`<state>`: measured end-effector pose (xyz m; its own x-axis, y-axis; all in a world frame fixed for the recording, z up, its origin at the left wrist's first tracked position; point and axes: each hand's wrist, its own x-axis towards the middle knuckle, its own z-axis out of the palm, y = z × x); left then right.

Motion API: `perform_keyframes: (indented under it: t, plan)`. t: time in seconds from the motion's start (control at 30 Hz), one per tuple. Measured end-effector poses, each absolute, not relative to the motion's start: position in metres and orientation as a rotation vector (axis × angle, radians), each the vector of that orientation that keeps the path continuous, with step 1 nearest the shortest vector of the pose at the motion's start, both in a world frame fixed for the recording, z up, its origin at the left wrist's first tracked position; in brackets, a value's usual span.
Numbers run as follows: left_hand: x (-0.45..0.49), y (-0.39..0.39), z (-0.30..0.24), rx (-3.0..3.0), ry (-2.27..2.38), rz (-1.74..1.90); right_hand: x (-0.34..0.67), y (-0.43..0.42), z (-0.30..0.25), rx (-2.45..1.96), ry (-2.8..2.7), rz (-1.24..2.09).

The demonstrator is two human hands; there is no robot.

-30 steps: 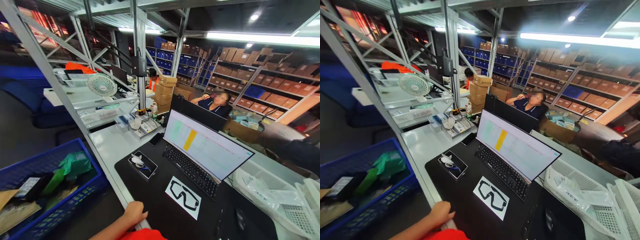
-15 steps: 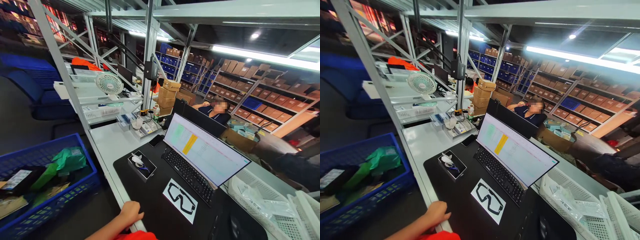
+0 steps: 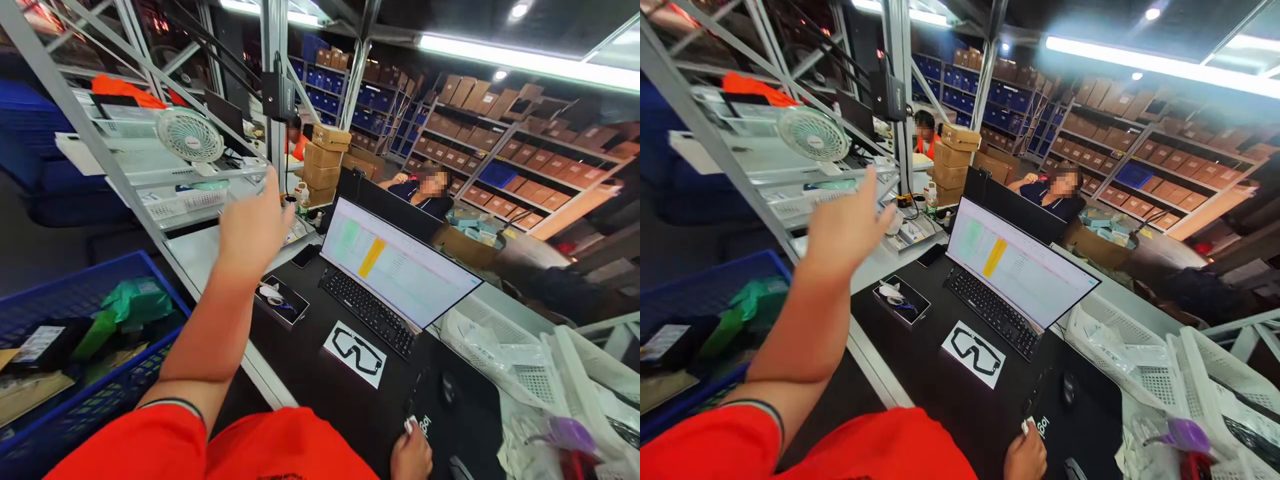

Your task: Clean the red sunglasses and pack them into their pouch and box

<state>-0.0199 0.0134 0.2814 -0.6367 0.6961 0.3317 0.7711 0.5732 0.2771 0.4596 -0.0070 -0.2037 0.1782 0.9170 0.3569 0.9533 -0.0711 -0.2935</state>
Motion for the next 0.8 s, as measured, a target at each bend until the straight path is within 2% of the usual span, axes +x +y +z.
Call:
perform_keyframes:
  t: [0.1,0.23,0.33,0.47,0.8]
  plan:
    - [0.01,-0.026,0.308,-1.28,-2.428,-0.719,0.458,-0.012,-0.201,-2.082,-1.75,-0.196]
    - [0.058,-0.062,0.294,-1.446,-2.527,-0.839,0.45,-0.014,-0.185,-2.094,-1.802,-0.143]
    - [0.069,-0.06,0.288,-1.456,-2.518,-0.891,0.447,-0.018,-0.174,-2.105,-1.825,-0.118]
    - [0.067,-0.057,0.287,-1.335,-2.336,-1.145,0.446,-0.02,-0.171,-2.098,-1.811,-0.131]
    - [0.065,-0.058,0.279,-1.325,-2.411,-1.178,0.45,-0.015,-0.182,-2.081,-1.785,-0.174]
